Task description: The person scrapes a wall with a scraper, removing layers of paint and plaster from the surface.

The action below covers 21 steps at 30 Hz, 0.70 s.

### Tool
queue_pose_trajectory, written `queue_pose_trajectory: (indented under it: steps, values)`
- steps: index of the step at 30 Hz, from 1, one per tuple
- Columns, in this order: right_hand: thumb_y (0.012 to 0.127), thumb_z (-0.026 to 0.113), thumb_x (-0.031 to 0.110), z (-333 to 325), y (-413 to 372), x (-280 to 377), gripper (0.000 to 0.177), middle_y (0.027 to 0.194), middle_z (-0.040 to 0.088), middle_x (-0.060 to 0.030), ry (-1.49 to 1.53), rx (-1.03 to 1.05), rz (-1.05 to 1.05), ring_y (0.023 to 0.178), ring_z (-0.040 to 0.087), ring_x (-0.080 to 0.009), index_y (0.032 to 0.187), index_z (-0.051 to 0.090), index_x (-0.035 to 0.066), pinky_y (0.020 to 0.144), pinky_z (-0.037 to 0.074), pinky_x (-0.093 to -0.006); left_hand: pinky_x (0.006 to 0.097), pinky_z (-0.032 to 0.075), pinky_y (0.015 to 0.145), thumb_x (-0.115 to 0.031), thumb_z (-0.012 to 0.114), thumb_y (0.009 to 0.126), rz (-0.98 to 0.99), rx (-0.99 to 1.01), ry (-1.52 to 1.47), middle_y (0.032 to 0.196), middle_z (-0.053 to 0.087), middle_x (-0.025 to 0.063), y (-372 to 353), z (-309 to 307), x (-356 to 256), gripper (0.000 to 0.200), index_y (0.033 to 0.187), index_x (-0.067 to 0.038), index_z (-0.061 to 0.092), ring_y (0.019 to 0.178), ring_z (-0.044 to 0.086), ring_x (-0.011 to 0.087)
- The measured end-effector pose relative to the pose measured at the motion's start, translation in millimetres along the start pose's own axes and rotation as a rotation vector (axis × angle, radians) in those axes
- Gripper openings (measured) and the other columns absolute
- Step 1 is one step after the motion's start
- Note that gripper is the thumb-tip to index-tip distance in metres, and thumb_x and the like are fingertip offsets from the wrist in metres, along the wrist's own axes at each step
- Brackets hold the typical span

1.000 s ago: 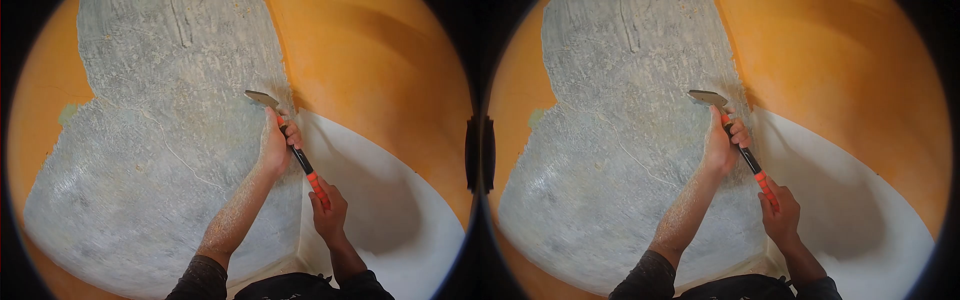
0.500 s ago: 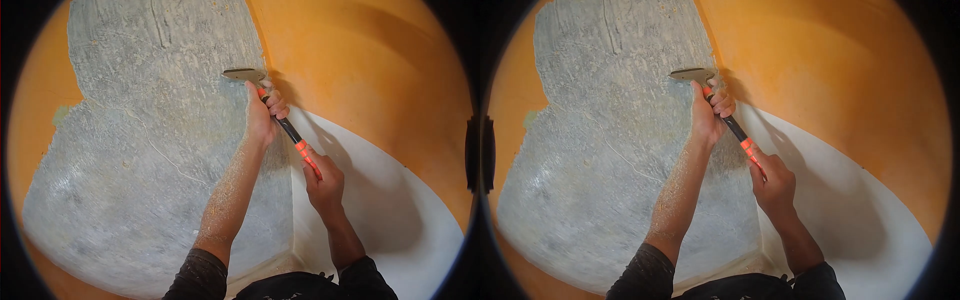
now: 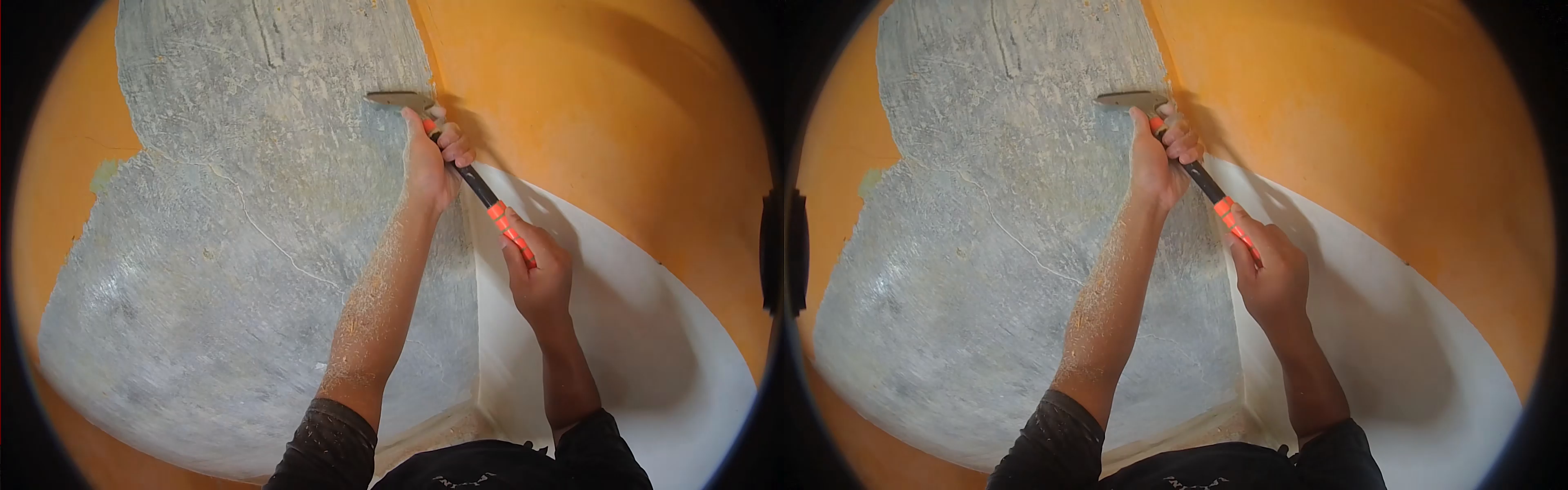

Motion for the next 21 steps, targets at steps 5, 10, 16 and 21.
queue_pose_trajectory:
  steps: [5, 10, 16, 21]
  values:
    - [0.085, 0.071, 0.007, -0.3, 2.8, -1.0, 0.035, 0.075, 0.062, -0.0118, 0.025, -0.026, -0.058, 0.059, 0.057, -0.0203, 0.12, 0.067, 0.007, 0.055, 0.046, -0.0327, 0.0236, 0.029, 0.047, -0.061, 0.024, 0.101, -0.022, 0.006, -0.007, 0.062, 0.028, -0.0052, 0.2, 4.1, -1.5, 0.053, 0.096, -0.013, 0.049, 0.05, 0.027, 0.0078]
    - [0.086, 0.071, 0.01, -0.4, 26.0, 14.7, 0.036, 0.073, 0.06, -0.01, -0.033, -0.002, -0.033, 0.058, 0.056, -0.02, 0.121, 0.066, 0.009, 0.054, 0.045, -0.0327, 0.0236, 0.031, 0.048, -0.06, 0.025, 0.101, 0.007, 0.007, 0.05, 0.063, 0.028, -0.0049, 15.5, 23.8, -24.7, 0.053, 0.098, -0.013, 0.048, 0.051, 0.028, 0.008]
    - [0.086, 0.071, 0.013, 11.6, 66.7, 39.3, 0.037, 0.068, 0.056, -0.0092, -0.079, -0.042, -0.168, 0.055, 0.054, -0.0219, 0.123, 0.065, 0.01, 0.052, 0.043, -0.0347, 0.0254, 0.033, 0.05, -0.056, 0.025, 0.103, 0.101, -0.014, 0.128, 0.066, 0.029, -0.0037, 25.1, 60.0, -75.5, 0.05, 0.103, -0.01, 0.044, 0.053, 0.03, 0.0087]
    - [0.088, 0.069, 0.015, 16.2, 95.1, 62.2, 0.034, 0.069, 0.056, -0.0105, -0.142, -0.064, -0.222, 0.056, 0.056, -0.0252, 0.121, 0.065, 0.011, 0.052, 0.043, -0.0374, 0.0264, 0.034, 0.052, -0.049, 0.028, 0.105, 0.166, -0.101, 0.229, 0.067, 0.031, -0.0027, 34.4, 85.0, -106.4, 0.042, 0.104, -0.01, 0.042, 0.055, 0.033, 0.0095]
Point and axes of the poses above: each hand's wrist, its own y-axis towards the middle knuckle, its own z-axis out of the palm, x = y × z, the point moved 2 cm from there along y, towards the middle knuckle
